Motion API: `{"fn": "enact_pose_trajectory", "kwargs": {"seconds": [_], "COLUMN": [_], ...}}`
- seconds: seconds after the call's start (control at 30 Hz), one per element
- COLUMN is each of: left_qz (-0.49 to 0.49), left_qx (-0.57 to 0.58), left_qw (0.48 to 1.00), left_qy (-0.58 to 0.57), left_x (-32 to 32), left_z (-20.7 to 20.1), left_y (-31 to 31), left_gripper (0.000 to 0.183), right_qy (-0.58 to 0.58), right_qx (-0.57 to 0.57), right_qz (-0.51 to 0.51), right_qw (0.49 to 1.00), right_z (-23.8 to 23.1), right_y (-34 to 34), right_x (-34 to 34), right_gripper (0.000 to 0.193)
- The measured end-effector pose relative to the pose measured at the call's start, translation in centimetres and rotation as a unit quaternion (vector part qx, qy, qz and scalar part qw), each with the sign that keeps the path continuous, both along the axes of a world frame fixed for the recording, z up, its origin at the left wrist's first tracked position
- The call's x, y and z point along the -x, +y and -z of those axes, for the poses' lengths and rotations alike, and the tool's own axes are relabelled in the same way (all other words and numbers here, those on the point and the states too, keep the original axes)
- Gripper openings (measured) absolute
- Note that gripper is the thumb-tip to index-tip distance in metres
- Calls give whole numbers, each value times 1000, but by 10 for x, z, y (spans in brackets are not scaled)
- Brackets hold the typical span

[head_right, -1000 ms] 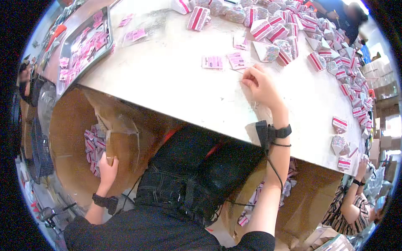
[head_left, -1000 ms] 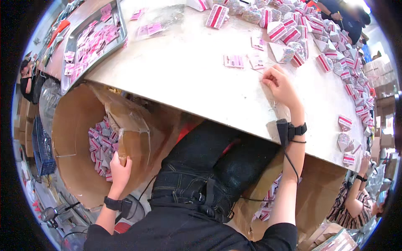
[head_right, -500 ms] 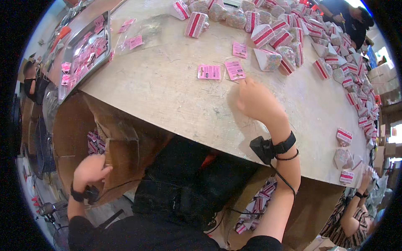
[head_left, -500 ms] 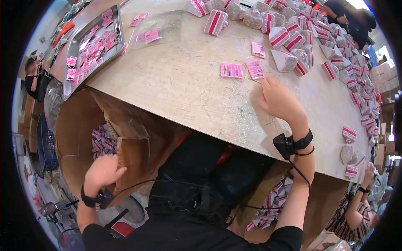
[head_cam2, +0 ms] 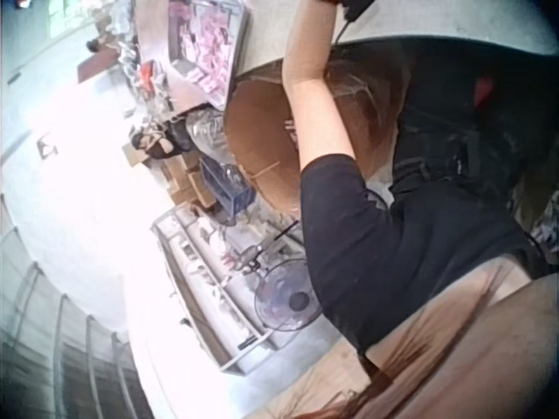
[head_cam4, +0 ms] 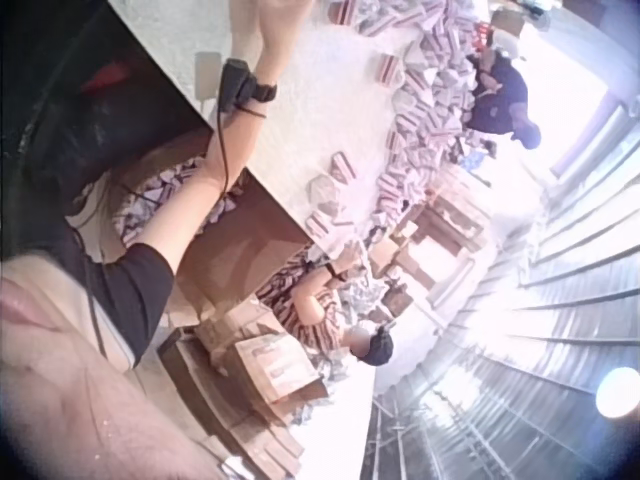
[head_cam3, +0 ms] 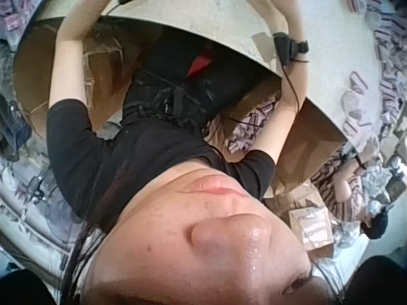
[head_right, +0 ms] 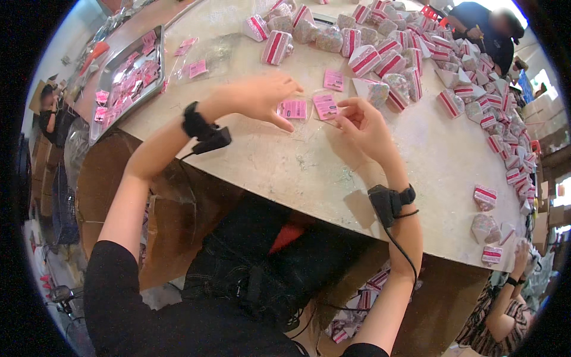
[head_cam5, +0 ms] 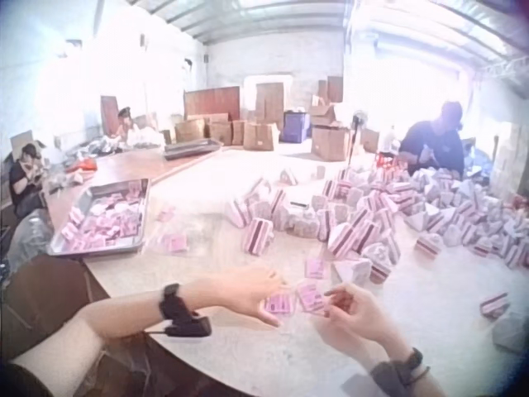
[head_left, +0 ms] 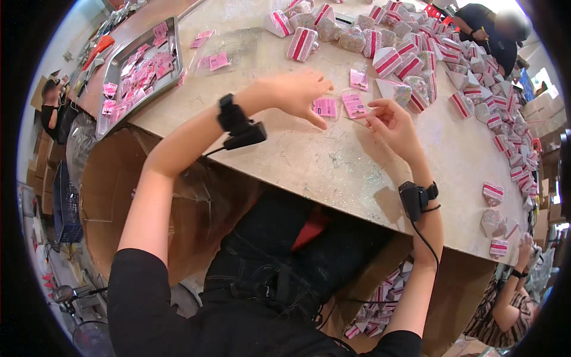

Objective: Tagging and bagging decorative triangular cake-shaped items at a production table.

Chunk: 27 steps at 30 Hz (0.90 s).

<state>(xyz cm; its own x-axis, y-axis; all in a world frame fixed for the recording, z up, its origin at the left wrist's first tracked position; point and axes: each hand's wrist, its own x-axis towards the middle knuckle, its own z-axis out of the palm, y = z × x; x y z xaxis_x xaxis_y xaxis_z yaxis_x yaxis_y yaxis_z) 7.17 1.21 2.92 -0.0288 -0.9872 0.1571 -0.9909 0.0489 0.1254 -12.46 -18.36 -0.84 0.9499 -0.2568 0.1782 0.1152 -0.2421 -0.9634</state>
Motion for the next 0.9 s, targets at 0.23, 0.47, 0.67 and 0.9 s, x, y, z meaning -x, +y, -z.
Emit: {"fn": "enact_pose_trajectory", "kwargs": {"seconds": [0.23,0.47,0.67,0.9], "left_qz": [-55,-81,-38,-38], "left_qx": [-55,-96,50,48], "left_qw": [985,861,816,781], "left_qy": [153,493,574,621], "left_x": [7,16,19,25], "left_z": [21,14,28,29], "left_y": [-20,-13,-16,-13], "left_gripper": [57,30,21,20], "right_qy": [-24,-57,-46,-23], "right_qx": [-86,-153,-96,-102], "right_qz": [62,107,130,152], "right_qw": [994,981,986,983], "right_z": [-3,4,-4,-2], "right_y": [14,18,39,46], "right_x": [-1,-5,-9,-18], "right_gripper": [15,10,9,9]}}
